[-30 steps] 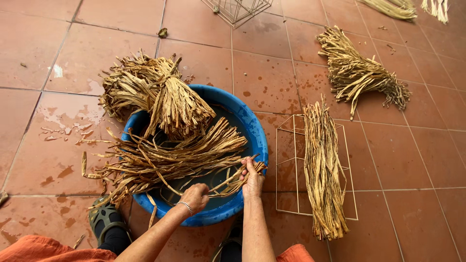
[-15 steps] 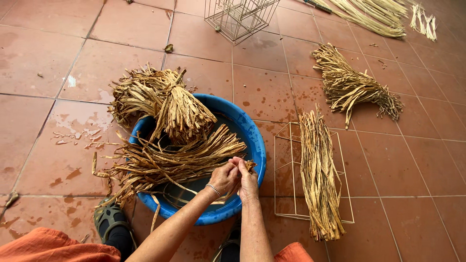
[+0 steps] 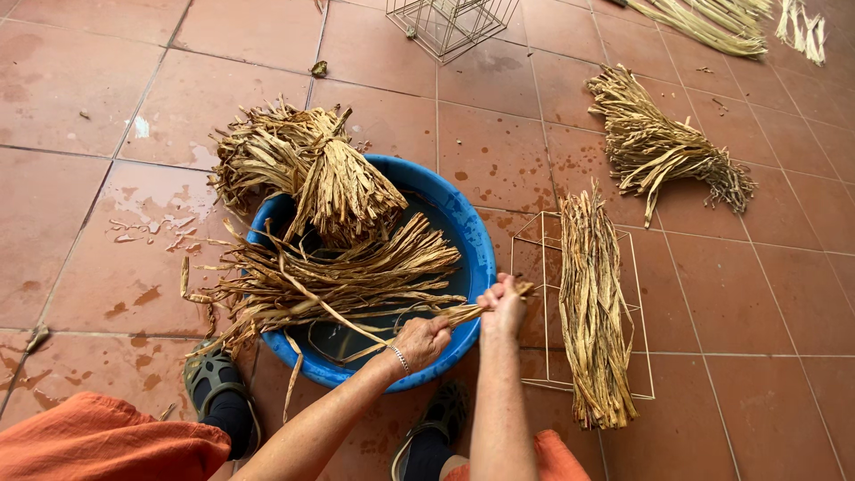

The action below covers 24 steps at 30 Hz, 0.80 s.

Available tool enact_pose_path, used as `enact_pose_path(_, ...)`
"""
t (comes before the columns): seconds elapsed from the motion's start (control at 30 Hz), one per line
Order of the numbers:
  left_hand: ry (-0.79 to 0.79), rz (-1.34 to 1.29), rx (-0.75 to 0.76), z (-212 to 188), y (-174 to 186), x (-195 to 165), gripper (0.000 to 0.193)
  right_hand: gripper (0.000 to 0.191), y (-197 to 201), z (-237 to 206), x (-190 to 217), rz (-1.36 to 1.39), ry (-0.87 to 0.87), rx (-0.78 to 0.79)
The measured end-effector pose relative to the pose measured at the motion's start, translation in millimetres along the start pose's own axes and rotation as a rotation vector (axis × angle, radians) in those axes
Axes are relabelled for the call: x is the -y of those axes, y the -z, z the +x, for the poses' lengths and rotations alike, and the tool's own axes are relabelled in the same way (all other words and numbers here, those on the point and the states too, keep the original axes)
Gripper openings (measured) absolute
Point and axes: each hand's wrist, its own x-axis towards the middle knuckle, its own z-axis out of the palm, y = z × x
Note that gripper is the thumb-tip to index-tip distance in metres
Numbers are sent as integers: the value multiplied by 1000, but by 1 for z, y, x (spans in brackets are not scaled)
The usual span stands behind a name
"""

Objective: The person sits on a tiled floor and repeatedly takes dried plant strips from a blue basin of water, separates them by hand, and places them onto a wire drying rack. The person handles the strips one at a time or in small bundles, arranging them vertically on the rack.

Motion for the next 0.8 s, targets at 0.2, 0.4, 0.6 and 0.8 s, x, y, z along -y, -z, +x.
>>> enact_pose_path(0.2,-83,-4,84,-24,8,25,17,26,23,32,29,1,62,-150)
enact_pose_path(0.4,-239,62,26,-32,18,42,14,27,33,40,56,-86,140,-291)
enact_pose_path(0.6,-309,63,11,-39,18,63,13,25,56,64,84,-110,185,-349)
enact_pose_path(0.8,121,92,86,-70,53,129,13,24,92,75,162,58,243,-354)
